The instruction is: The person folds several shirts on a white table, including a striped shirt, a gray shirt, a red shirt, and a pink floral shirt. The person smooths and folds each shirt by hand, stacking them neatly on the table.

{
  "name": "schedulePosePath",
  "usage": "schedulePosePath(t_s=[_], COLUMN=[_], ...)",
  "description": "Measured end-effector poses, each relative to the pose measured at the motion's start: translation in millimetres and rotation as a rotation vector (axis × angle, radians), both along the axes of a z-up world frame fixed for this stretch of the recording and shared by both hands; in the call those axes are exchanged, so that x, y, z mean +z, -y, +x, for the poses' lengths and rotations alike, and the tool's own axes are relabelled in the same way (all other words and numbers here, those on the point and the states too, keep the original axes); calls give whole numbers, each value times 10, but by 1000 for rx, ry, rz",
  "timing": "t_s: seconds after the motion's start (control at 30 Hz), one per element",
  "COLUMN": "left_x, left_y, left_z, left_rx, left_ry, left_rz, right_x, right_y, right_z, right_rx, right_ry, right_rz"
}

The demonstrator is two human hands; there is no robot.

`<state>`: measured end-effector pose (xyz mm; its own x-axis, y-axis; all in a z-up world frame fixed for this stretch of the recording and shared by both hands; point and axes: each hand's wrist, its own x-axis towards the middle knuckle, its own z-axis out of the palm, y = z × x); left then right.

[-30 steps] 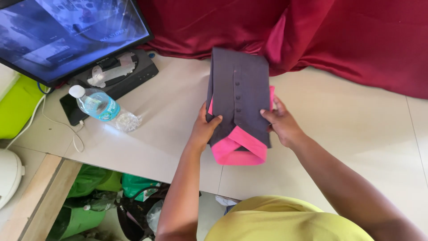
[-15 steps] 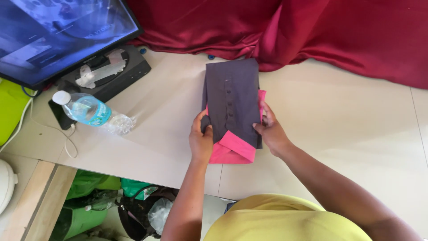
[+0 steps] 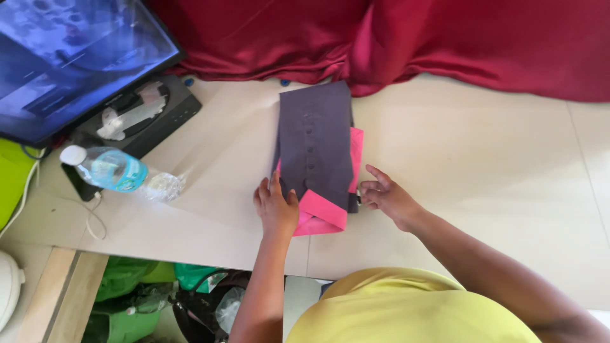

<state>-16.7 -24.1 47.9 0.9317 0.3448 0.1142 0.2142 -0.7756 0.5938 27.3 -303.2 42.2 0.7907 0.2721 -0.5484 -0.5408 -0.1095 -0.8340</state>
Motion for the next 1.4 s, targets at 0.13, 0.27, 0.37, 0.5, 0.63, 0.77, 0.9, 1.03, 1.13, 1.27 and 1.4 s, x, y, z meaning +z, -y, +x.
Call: schedulePosePath(t_s=[0.13,0.27,0.37,0.5,0.63,0.77,0.9,1.03,1.13,1.27,1.4], left_x=[359,390,508,613,681,698,727,714,708,693,564], left_y=[425,861,1226,1658,2113,2570,3065,3482,3794,4152,4458], left_z=[-243,-389,-483,-574,-680,-825,-1024,-1264,-1447,-1714,-1993], left_rx=[-151,-458,-660,-861,-1020,-1193,-1341,-1503,-1613,-1761,-1866], left_ry=[44,181,189,173,102,108,104,100,95,66,26], left_rz=[186,213,159,105,41,-17,-61,-112,-137,-143,-123], right_x=[51,130,273,268,241,94,-166,-529,-811,-1302,-1705], right_y=[426,779,977,1295,1722,2242,2910,3414,3635,3665,3562], right_z=[-318,-674,-957,-1312,-1737,-2325,-3237,-4342,-5184,-6145,-6650], right_rx=[-173,-379,-479,-605,-740,-918,-1149,-1538,-1753,-2010,-2114], right_ry=[27,35,52,52,75,242,268,208,175,116,15], right_rz=[77,150,179,178,198,251,243,49,-25,-17,-34])
